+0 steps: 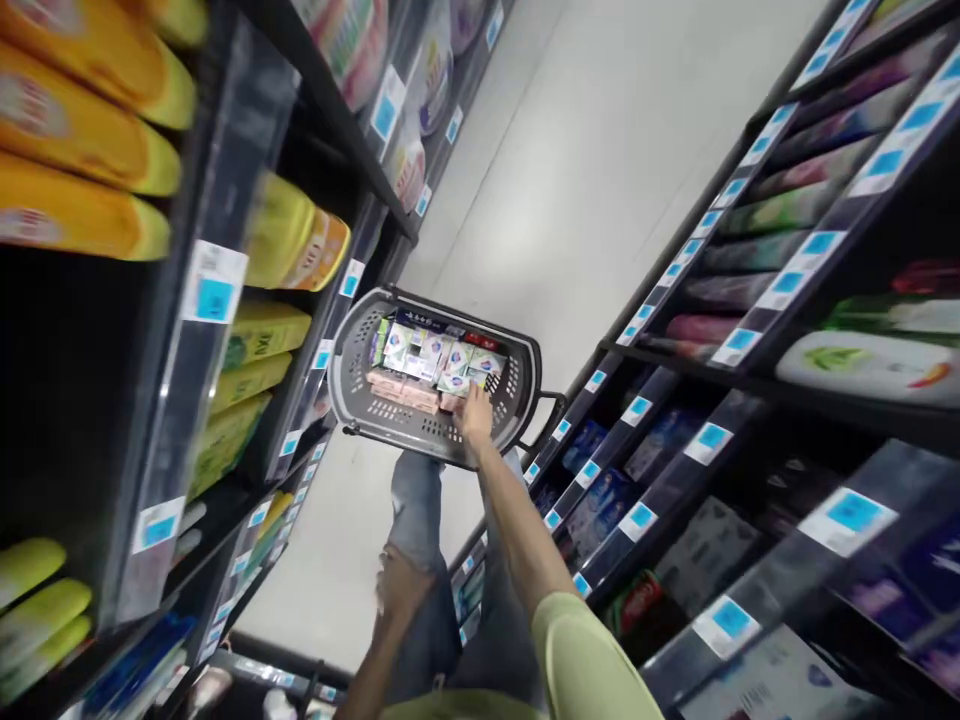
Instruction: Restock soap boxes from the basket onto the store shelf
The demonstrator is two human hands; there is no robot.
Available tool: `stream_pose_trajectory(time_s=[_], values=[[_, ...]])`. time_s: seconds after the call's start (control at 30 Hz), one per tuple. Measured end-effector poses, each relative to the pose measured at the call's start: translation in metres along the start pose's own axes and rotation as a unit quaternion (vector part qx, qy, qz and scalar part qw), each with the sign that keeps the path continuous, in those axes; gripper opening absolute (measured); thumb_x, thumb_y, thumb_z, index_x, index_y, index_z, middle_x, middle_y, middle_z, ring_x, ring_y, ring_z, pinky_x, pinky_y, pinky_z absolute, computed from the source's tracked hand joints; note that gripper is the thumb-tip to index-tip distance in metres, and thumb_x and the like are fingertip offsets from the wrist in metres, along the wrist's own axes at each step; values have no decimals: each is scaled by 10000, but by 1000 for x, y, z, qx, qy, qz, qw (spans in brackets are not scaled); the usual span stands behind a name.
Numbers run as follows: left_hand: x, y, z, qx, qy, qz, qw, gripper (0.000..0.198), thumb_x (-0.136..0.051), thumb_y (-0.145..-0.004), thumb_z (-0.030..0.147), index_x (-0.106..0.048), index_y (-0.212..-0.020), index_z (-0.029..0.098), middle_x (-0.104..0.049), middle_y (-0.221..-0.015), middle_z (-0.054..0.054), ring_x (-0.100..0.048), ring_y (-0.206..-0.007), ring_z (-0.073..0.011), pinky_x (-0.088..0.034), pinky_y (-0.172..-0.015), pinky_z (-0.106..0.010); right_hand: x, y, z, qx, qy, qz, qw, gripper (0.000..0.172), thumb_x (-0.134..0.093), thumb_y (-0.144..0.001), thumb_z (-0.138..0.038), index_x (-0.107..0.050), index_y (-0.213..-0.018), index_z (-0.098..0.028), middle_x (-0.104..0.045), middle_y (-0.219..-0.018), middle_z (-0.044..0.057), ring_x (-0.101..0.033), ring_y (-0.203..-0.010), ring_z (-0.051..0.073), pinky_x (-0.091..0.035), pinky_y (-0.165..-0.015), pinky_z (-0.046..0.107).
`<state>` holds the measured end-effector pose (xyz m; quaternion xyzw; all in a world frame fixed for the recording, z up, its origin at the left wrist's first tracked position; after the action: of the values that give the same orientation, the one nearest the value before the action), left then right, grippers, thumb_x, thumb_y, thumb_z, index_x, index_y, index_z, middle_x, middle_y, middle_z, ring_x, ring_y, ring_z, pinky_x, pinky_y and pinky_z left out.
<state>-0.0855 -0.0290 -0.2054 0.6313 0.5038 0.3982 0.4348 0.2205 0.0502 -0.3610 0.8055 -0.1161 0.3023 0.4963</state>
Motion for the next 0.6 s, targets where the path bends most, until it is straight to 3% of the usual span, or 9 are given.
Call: stream_pose_trajectory(time_s=[0.1,0.27,0.47,0.6], values=[[-5,-20,-6,56,-15,59,997,1008,-681,-661,587,-315,-1490,147,-493,-1396,-267,-526,-1238,-513,-499,-918,-501,-28,-45,15,13,50,-12,999,729,-601,-755,-68,-355,-1441,-69,-489,-1417,236,-430,-1294,354,-363,-1063,446],[-4,-33,-12,54,4,81,995,1031,-635,-667,595,-238,-1522,178,-479,-1394,-248,-481,-1246,-567,-477,-914,-559,-53,-73,32,39,100,-20,994,588,-568,-800,-65,-424,-1370,-77,-526,-1371,230,-428,-1271,353,-342,-1051,458],[10,-32,-15,39,20,83,996,1153,-671,-647,578,-127,-1546,105,-477,-1396,-278,-552,-1165,-508,-486,-876,-516,-46,-66,30,67,111,-39,991,489,-667,-845,-222,-491,-1283,-92,-559,-1332,231,-453,-1253,353,-348,-1050,460],[13,-24,-21,31,49,91,994,1069,-689,-654,536,-256,-1522,87,-489,-1383,-285,-580,-1126,-500,-474,-861,-504,-26,-36,21,49,107,-61,991,475,-700,-841,-304,-525,-1239,-113,-584,-1321,204,-528,-1207,315,-431,-965,382]])
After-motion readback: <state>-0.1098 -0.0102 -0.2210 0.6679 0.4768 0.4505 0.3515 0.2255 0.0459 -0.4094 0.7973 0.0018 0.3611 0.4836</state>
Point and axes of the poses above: each hand's wrist, its own y-axis away from the middle knuckle, its own x-axis out of the back of the hand, z = x × y, the point moved 6 cm from there along -y, towards the middle knuckle
